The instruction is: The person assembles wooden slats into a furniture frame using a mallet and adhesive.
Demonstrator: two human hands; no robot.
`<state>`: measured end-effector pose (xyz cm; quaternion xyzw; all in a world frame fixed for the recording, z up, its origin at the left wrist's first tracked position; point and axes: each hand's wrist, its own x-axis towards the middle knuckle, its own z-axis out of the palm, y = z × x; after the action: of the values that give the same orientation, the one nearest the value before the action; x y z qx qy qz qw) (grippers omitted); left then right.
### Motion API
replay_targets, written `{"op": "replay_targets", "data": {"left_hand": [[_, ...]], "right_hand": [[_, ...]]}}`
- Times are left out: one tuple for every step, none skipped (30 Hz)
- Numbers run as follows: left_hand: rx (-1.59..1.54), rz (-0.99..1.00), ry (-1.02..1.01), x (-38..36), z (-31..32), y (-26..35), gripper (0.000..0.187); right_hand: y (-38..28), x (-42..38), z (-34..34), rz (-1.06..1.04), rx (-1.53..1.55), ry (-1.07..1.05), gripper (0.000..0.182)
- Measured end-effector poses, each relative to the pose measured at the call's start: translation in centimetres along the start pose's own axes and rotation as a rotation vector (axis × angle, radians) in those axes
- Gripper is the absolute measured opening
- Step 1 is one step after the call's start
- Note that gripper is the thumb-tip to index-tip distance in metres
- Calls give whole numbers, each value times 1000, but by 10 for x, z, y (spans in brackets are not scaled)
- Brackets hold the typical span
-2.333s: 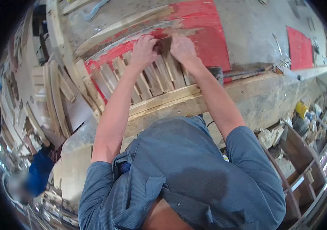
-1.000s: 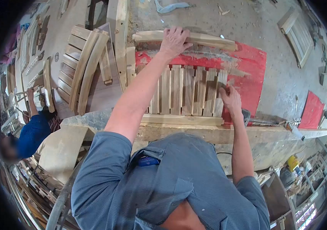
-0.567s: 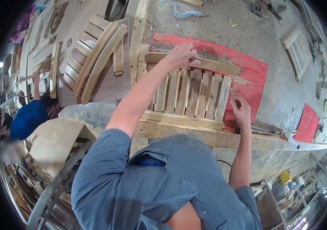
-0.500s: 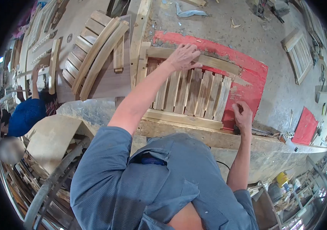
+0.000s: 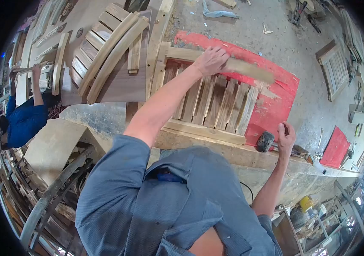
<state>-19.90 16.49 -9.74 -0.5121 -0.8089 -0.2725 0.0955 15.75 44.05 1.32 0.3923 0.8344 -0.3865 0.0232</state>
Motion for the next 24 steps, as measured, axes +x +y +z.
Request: {"op": "replay_targets", "data": {"left_hand": [[-60,-9,112,22,-9,2,49],[-230,-52,267,55,-35,10,45],[-407,-105,414,80,-58,24,42],[-416,-111,404,87,-65,44,42],[-829,-350,606,99,-76,64,41],[-1243,-586,799,108,-84,78,40],[-1239,-571,804,111,-85,89,40],[-1503,-784,1008,105,-79,99,40],[-1764,-1023,1203,95,-67,105,41],[-1782,-1193,1267,79,-51,100,40],[-1786,-1372,1332,58,-36,94,40],[-1710,-1581,1067,30,-38,100,40],[-1615,-1747,806,5,-47,103,40],[-1606,-1747,820,-13,-49,98,40],[-1482,-1519,526,-32,-51,97,40],[-1343,-1290,243,-44,-49,100,42],[-1339,-1303,233,-42,-45,91,42],[-686,-875,223,-32,-38,70,45],[-57,-417,187,-26,-30,51,50],[-55,-420,184,-21,-22,36,50],[-31,-364,72,-17,-13,23,52],[-10,-308,-35,-16,-4,18,55],[-14,-309,-35,-17,2,19,55],[7,-248,-74,-18,8,22,57]], "right_hand": [[-12,3,8,-85,63,88,29],[-25,0,16,-158,121,173,32],[-54,-1,26,-213,100,215,36],[-93,3,39,-273,84,259,42],[-130,11,56,-445,-28,341,50],[-165,22,71,-622,-140,428,60],[-194,33,81,-739,-334,460,64],[-201,49,89,-787,-434,469,66],[-209,64,97,-836,-533,482,69],[-201,81,107,-726,-493,217,68],[-189,91,115,-608,-446,-47,68],[-173,99,121,-603,-447,-61,68],[-159,114,129,-698,-561,-99,64],[-149,129,136,-793,-675,-134,59],[-142,141,144,-789,-670,-143,59],[-134,150,152,-872,-667,-130,59],[-129,156,159,-960,-661,-112,59],[-129,161,163,-958,-664,-108,60],[-126,163,166,-956,-659,-114,60],[-121,167,167,-962,-641,-103,59],[-114,169,166,-967,-625,-94,59],[-105,170,161,-936,-646,-121,63],[-102,164,157,-933,-649,-123,63],[-98,157,151,-907,-694,-100,65]]}}
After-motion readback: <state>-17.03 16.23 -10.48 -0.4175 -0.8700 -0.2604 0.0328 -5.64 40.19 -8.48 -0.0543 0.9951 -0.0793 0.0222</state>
